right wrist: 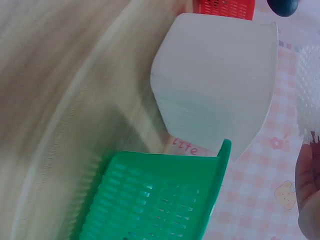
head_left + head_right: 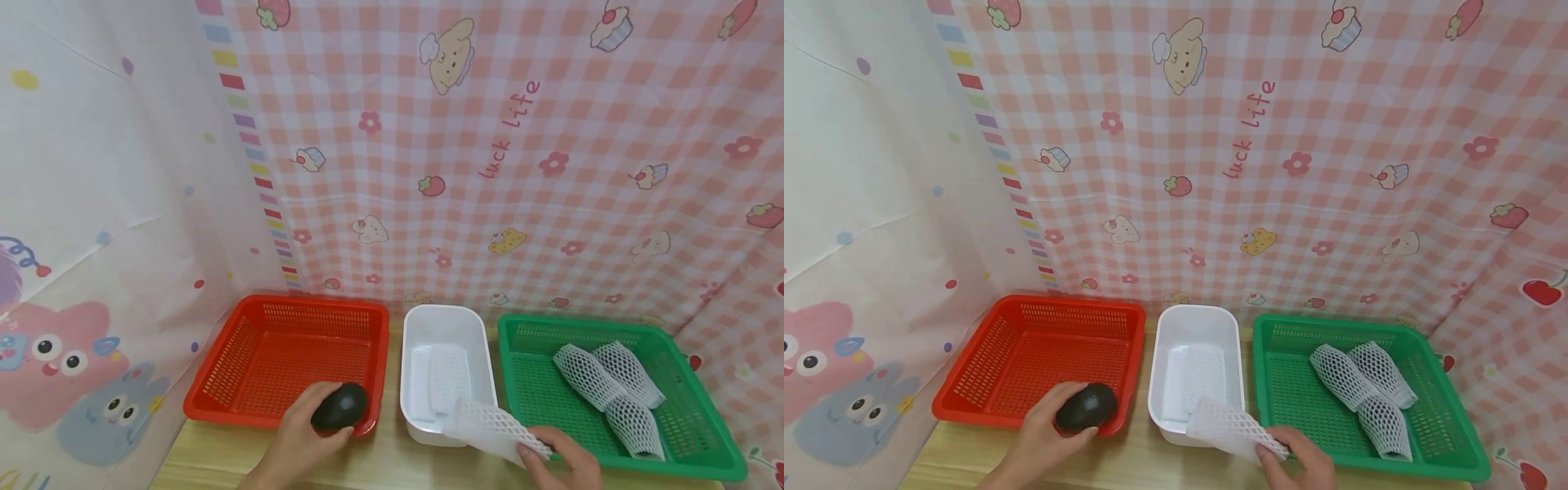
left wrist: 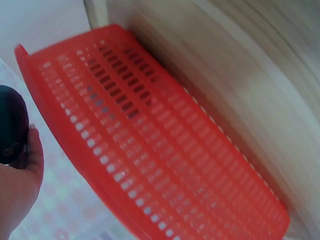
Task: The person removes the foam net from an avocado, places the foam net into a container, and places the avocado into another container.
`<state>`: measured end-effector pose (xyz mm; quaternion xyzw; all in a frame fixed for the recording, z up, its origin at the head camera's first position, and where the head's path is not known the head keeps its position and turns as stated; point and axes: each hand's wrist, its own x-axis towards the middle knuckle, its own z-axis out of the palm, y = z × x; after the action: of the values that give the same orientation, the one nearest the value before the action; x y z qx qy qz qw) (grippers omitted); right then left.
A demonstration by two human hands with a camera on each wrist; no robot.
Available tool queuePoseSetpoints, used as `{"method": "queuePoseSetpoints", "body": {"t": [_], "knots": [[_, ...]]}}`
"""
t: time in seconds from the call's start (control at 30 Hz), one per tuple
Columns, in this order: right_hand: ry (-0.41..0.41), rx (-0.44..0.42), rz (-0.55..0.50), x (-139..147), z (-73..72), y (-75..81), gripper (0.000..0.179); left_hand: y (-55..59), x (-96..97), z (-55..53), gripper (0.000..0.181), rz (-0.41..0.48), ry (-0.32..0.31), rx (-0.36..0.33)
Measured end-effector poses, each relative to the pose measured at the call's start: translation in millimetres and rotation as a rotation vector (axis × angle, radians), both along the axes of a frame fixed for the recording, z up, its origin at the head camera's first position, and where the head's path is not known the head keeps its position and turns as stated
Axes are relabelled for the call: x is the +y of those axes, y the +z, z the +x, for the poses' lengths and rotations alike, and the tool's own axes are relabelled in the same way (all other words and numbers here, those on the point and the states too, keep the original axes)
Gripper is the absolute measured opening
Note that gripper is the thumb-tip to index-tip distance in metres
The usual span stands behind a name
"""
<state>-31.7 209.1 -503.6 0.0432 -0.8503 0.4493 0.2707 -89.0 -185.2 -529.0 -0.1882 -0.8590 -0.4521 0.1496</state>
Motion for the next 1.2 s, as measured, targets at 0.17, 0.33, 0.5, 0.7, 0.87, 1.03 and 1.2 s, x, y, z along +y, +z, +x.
{"method": "queuePoseSetpoints", "body": {"t": [0.17, 0.33, 0.5, 0.7, 0.87, 1.03, 1.2], "knots": [[-0.016, 0.009, -0.009, -4, -6.3, 7.3, 0.039, 2.8, -11.3, -8.6, 0.070, -0.031, 0.041, -0.046], [0.021, 0.046, -0.011, -6, -16.5, 8.3, 0.040, 1.7, -21.5, -16.5, 0.068, -0.066, 0.088, -0.046], [0.061, 0.131, -0.002, -8, -31.2, 3.0, 0.041, -2.6, -31.7, -25.0, 0.065, -0.056, 0.139, -0.069], [0.095, 0.158, 0.004, -14, -49.0, 1.1, 0.038, -5.1, -41.5, -29.8, 0.064, -0.044, 0.199, -0.123], [0.100, 0.118, -0.024, -22, -61.0, 4.2, 0.032, -5.6, -47.2, -33.9, 0.064, -0.076, 0.229, -0.139], [0.072, 0.079, -0.063, -31, -68.9, 7.2, 0.027, -5.1, -52.2, -39.2, 0.063, -0.104, 0.248, -0.148], [0.029, 0.051, -0.063, -37, -75.9, 5.5, 0.025, -4.3, -58.9, -45.7, 0.063, -0.136, 0.253, -0.217]]}}
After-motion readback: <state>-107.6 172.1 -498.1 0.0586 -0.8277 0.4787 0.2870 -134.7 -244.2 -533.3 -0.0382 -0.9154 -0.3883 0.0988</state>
